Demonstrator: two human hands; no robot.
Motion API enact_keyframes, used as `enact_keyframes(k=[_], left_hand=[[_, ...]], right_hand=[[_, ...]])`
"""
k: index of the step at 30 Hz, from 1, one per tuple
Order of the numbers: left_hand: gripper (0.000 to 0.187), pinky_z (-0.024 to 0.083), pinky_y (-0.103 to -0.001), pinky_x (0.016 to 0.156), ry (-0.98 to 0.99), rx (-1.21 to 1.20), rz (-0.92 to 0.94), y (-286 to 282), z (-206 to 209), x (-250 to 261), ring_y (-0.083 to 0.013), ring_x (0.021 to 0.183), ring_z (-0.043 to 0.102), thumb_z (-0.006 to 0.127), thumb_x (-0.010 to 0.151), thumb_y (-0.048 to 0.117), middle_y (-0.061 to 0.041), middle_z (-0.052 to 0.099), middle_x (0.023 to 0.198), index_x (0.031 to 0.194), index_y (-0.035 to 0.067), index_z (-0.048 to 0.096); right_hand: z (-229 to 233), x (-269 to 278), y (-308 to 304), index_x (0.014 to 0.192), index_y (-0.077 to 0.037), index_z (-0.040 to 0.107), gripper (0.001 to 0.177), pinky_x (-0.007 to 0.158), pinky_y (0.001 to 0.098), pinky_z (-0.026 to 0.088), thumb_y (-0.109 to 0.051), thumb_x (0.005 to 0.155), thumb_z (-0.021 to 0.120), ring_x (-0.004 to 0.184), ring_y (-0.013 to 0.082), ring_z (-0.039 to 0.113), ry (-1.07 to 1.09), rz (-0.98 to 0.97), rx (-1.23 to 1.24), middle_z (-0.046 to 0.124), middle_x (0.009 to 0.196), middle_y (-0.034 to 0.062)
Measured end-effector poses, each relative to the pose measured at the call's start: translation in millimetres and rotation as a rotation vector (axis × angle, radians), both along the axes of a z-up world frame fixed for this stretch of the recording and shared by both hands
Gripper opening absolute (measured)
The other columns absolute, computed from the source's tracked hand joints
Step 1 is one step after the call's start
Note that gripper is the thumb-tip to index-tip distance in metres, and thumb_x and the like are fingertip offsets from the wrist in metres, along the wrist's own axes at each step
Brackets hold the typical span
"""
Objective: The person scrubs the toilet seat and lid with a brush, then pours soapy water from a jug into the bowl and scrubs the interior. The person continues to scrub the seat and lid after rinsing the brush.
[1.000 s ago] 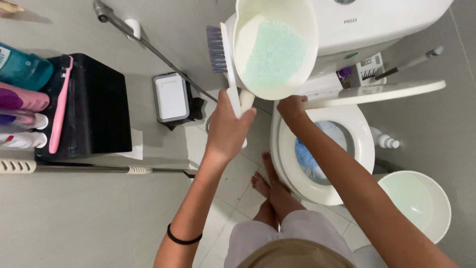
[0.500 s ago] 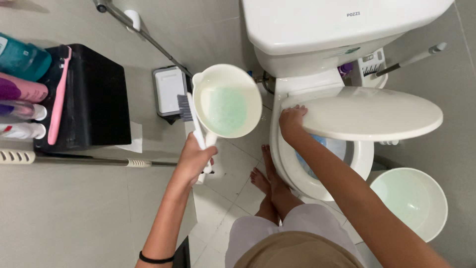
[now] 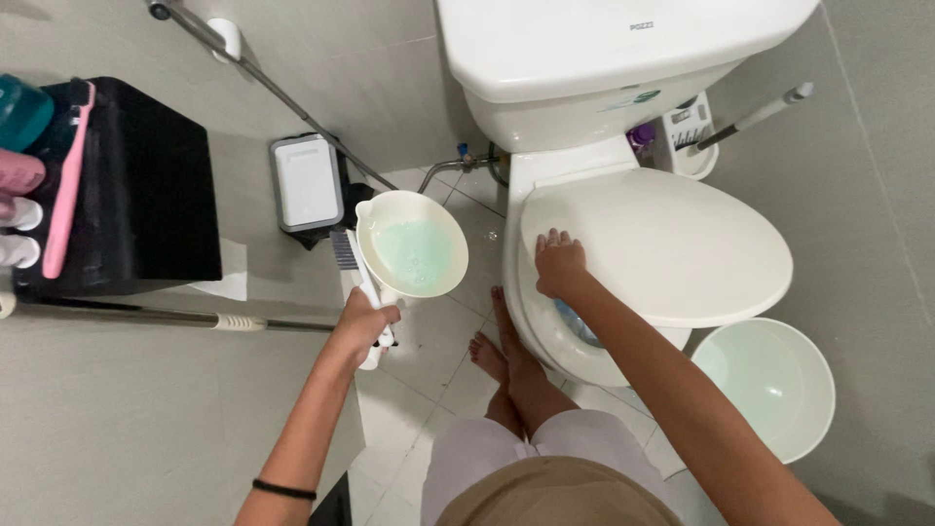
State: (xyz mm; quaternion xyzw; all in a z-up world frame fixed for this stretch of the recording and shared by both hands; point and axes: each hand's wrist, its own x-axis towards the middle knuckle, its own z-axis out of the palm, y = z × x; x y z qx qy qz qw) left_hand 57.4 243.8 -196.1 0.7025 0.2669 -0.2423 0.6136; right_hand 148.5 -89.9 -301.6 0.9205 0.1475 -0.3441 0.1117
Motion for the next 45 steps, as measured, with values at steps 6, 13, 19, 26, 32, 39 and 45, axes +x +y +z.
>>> enact_keyframes(k=[6,13,19,26,32,39,45], left_hand=[[0.046,0.044,-0.039,0.035,0.082,-0.047,-0.042,-42,-26,39,-0.0254,0.05,0.06,0.063,0.074,-0.007,-0.016,0.063,0.078,0.118,-0.005,0.051],[0.049,0.041,-0.035,0.037,0.155,-0.259,-0.015,-51,-21,45,-0.0213,0.047,0.053,0.061,0.074,-0.002,-0.011,0.056,0.072,0.12,0.003,0.047],[0.048,0.044,-0.037,0.036,-0.006,-0.177,0.014,-43,3,15,-0.0211,0.048,0.055,0.06,0.074,-0.002,-0.01,0.057,0.077,0.121,0.0,0.047],[0.051,0.042,-0.037,0.036,-0.044,-0.212,0.218,-8,-11,-23,-0.0195,0.048,0.055,0.06,0.077,0.0,-0.01,0.054,0.081,0.124,0.002,0.039],[0.055,0.048,-0.038,0.042,-0.153,-0.194,0.343,6,-34,-17,-0.0213,0.059,0.055,0.06,0.08,0.002,-0.013,0.052,0.092,0.129,0.001,0.035],[0.065,0.054,-0.035,0.054,-0.145,-0.092,0.303,29,-47,-6,-0.016,0.083,0.057,0.059,0.08,0.007,-0.011,0.051,0.108,0.138,0.005,0.029],[0.061,0.052,-0.033,0.062,-0.224,-0.031,0.2,42,-50,2,-0.0172,0.085,0.055,0.061,0.082,0.009,-0.013,0.053,0.109,0.137,0.002,0.034]], right_hand=[[15,-3,-6,0.159,0.001,0.025,0.088,0.119,0.043,0.034,-0.025,0.086,0.066,0.152,0.0363,0.031,0.002,0.035,0.034,0.025,0.166,0.0226],[24,-8,-6,0.157,0.002,0.029,0.087,0.116,0.042,0.039,-0.021,0.082,0.068,0.149,0.0352,0.036,-0.046,0.065,0.062,0.031,0.163,0.022],[32,0,2,0.139,0.002,0.055,0.061,0.091,0.0372,0.058,-0.017,0.083,0.071,0.126,0.0306,0.063,-0.035,0.056,0.061,0.062,0.138,0.0174],[13,45,17,0.092,-0.014,0.079,0.011,0.071,0.0363,0.059,-0.01,0.081,0.077,0.096,0.0271,0.075,-0.248,0.242,0.002,0.077,0.1,0.0085],[-19,64,30,0.101,-0.012,0.078,0.023,0.072,0.0413,0.056,-0.012,0.078,0.079,0.098,0.0286,0.074,-0.36,0.297,-0.195,0.078,0.104,0.0082],[-33,82,33,0.107,-0.008,0.076,0.035,0.075,0.0479,0.057,-0.02,0.074,0.08,0.099,0.033,0.073,-0.403,0.51,-0.365,0.075,0.11,0.0147],[18,90,24,0.097,-0.013,0.078,0.02,0.067,0.036,0.06,-0.004,0.08,0.077,0.09,0.0238,0.076,-0.278,0.408,-0.082,0.079,0.098,0.0067]])
